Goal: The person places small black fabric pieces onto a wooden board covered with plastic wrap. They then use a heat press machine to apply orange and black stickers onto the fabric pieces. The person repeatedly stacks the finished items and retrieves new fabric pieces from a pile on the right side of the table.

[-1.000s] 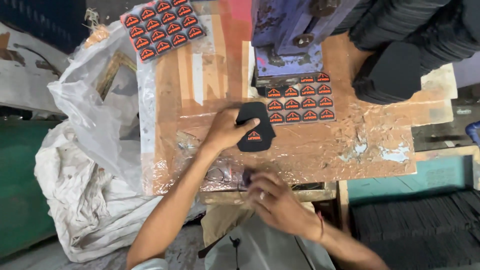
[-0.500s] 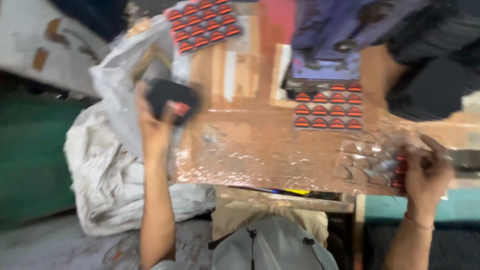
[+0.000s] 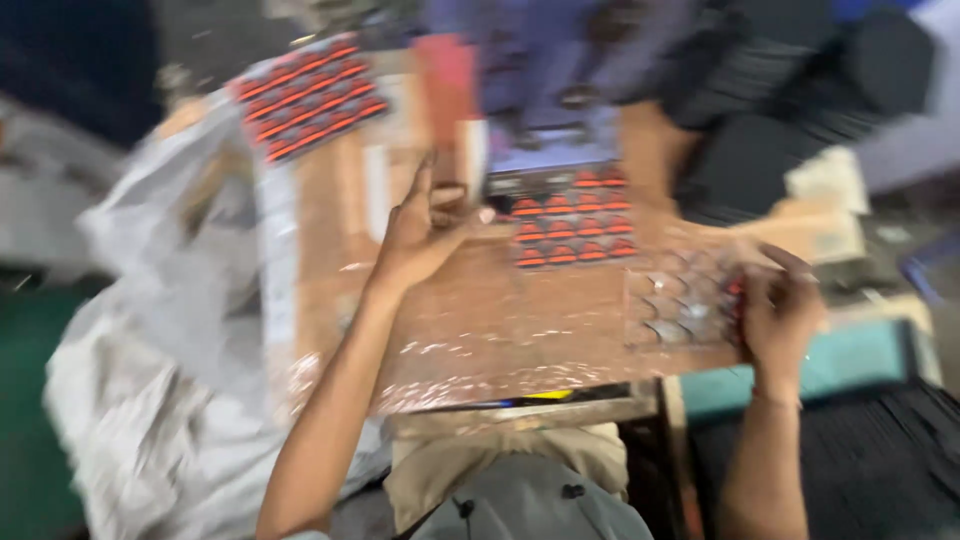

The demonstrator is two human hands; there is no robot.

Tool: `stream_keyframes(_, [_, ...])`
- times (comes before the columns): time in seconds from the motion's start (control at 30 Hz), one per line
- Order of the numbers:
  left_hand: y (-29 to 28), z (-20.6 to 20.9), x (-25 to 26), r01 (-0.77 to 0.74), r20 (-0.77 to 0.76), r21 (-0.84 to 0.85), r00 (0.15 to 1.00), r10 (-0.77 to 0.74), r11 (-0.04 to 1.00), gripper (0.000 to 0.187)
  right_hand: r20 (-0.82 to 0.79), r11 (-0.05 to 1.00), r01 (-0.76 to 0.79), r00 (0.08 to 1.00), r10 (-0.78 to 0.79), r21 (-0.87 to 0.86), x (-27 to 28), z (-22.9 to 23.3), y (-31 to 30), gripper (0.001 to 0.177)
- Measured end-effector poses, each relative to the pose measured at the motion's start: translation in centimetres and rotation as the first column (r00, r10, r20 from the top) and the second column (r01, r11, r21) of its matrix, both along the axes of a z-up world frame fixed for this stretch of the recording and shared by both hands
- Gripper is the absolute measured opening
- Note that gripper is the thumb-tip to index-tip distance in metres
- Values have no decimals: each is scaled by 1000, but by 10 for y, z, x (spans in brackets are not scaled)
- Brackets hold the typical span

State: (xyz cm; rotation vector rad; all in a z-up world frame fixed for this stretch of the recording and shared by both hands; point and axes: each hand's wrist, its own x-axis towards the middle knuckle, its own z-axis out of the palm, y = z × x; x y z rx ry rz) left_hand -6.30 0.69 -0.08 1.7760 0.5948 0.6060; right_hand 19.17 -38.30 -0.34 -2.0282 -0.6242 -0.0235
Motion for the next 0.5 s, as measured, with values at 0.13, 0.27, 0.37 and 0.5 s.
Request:
stream_keyframes(0.13, [-14,4,59,182,151,-319,979,-139,930,107,72,970,179,983,-169,-165,6,39,-11,27])
stream_keyframes(0.27, [-9,-28,72,103,142,-9,985,-100,995,75,549,930,121,830,98,-348,-12,107,34,46])
stream_keyframes(0.37, [-11,-15,69,29,0,195,1000,-30,980,68,566,917,-21,781,264,-398,-1,119,57,55])
stream_keyframes(0.5, [1,-12,29,29,103,209,993,-51,977,91,426,867,-195,808,407,-458,37,102,56,41])
